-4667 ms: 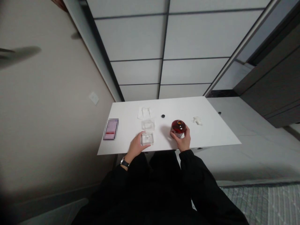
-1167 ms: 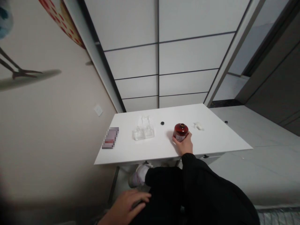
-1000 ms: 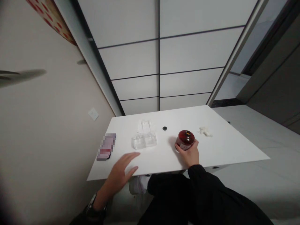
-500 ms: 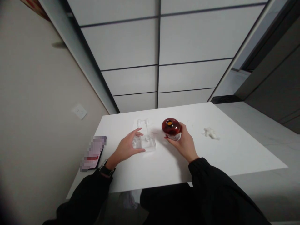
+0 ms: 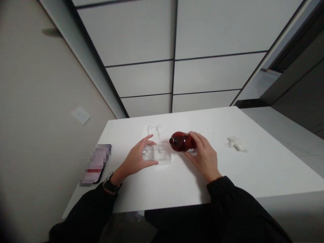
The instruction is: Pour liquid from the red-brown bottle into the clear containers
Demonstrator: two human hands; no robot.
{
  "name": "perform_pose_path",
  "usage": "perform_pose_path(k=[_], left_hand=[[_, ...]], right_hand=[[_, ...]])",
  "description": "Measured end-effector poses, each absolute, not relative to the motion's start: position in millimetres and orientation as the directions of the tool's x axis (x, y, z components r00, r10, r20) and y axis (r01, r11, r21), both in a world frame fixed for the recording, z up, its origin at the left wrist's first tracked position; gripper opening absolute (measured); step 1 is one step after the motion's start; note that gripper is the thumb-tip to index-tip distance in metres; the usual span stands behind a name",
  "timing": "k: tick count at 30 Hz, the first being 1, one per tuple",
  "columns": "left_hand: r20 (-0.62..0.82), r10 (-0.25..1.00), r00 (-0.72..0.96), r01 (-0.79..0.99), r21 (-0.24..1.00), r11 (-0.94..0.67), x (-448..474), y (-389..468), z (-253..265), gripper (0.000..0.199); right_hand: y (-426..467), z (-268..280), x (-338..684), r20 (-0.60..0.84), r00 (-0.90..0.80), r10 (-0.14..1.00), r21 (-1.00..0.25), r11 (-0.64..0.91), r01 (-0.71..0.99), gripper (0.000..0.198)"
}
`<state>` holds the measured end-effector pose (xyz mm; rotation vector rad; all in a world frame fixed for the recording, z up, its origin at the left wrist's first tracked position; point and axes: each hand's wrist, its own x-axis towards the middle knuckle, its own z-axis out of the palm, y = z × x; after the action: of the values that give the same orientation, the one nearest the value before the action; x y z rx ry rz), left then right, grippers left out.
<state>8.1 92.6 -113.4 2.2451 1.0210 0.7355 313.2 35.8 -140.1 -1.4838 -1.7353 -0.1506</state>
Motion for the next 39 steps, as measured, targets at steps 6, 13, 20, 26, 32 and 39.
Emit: perform_pose_path(k=[6,13,20,26,32,39], left_hand=[[0.247,0.795,0.553,0.477,0.689,-0.546,8.6,91.4,-115.6,0.106],[0.248,0.796,0.552,0.464,0.701,-0.541,9.6,89.9,-113.7,0.108],[0.250,0.792,0.556,0.460,0.701,-0.545,9.5,90.2,-115.2,0.107],[0.375,0.747,0.549,0.385,0.680,-0.624,6.1,89.8,-113.4,0.106],[0.586,0.768,0.259,0.289,0.712,-0.640,3.2,91.8,-113.0,0.060],[0.600,0.791,0.118,0.268,0.748,-0.607,5.4,93.5,-116.3,0.043]], right_hand=[[39.5,-127.9,307.6,0.714,-0.115,0.691,-0.236,0.392,0.889,0.092],[43.9,-121.2,303.8,0.726,-0.160,0.669,-0.172,0.402,0.899,0.098],[43.7,-118.2,302.8,0.721,-0.161,0.674,-0.178,0.405,0.897,0.102],[43.9,-119.0,303.5,0.733,-0.201,0.650,-0.107,0.401,0.910,0.095],[44.2,-115.5,304.3,0.766,-0.244,0.595,-0.005,0.384,0.923,0.079],[44.3,-114.4,303.3,0.786,-0.258,0.563,0.032,0.380,0.925,0.066]])
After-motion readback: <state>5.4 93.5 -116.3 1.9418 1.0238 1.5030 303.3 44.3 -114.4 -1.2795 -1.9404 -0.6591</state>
